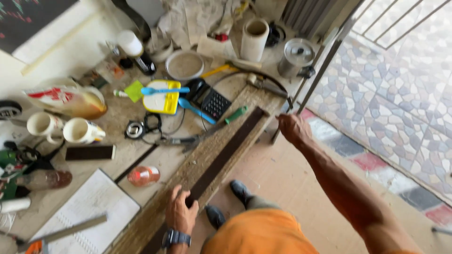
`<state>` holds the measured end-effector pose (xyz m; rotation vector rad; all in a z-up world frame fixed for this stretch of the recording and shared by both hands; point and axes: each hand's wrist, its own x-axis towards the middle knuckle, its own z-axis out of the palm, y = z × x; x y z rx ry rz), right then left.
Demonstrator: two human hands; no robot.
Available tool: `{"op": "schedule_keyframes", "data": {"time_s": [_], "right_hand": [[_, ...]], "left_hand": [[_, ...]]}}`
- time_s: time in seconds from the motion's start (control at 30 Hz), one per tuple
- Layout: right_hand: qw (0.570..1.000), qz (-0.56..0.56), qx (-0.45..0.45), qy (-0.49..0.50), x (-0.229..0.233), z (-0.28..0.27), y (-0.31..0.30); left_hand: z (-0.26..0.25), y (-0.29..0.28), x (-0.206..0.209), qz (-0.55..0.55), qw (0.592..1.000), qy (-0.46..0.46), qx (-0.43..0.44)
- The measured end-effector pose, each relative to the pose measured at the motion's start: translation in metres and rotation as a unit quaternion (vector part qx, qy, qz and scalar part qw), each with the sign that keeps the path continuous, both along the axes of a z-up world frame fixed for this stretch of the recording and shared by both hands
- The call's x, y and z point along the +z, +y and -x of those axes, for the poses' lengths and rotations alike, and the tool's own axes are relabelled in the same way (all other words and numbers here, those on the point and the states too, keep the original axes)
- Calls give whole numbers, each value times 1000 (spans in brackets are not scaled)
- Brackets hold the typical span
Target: Applying glue to a wooden strip and cleaning the excess glue from the edges using a small tool in a workshop.
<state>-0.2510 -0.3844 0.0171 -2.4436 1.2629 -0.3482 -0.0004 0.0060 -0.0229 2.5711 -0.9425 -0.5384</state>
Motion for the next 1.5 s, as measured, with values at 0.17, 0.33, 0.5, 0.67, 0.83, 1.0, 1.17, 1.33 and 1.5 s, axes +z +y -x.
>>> {"op": "schedule_keyframes", "data": {"time_s": [0.17, 0.33, 0.5, 0.67, 0.83, 1.0, 1.17, 1.33, 1.5], "right_hand": [[998, 0, 70, -6, -4, -6, 4], [998, 20, 29, 45, 14, -24, -7], [998, 31, 39, 30, 9, -24, -29], [996, -25, 60, 62, 14, -29, -18], [998, 26, 35, 35, 5, -22, -22], [997, 38, 68, -10, -8, -13, 4], [999, 40, 13, -20, 4, -10, -8], [994, 38, 101, -25, 0, -11, 24], [996, 41, 72, -40, -18, -24, 40]], "left_hand": [[-2, -2, 5, 0, 1000, -16, 0], [2, 2, -1, 32, 999, -29, -7], [-1, -14, 12, -77, 997, 27, 18], [2, -8, 18, -38, 999, 9, 8], [1, -9, 25, -77, 997, 11, 6], [2, -12, 20, -85, 996, 6, 14], [0, -7, 6, -21, 1000, -19, -3], [0, -8, 9, -5, 1000, -16, -6], [2, -5, 6, 5, 1000, -8, 1]]}}
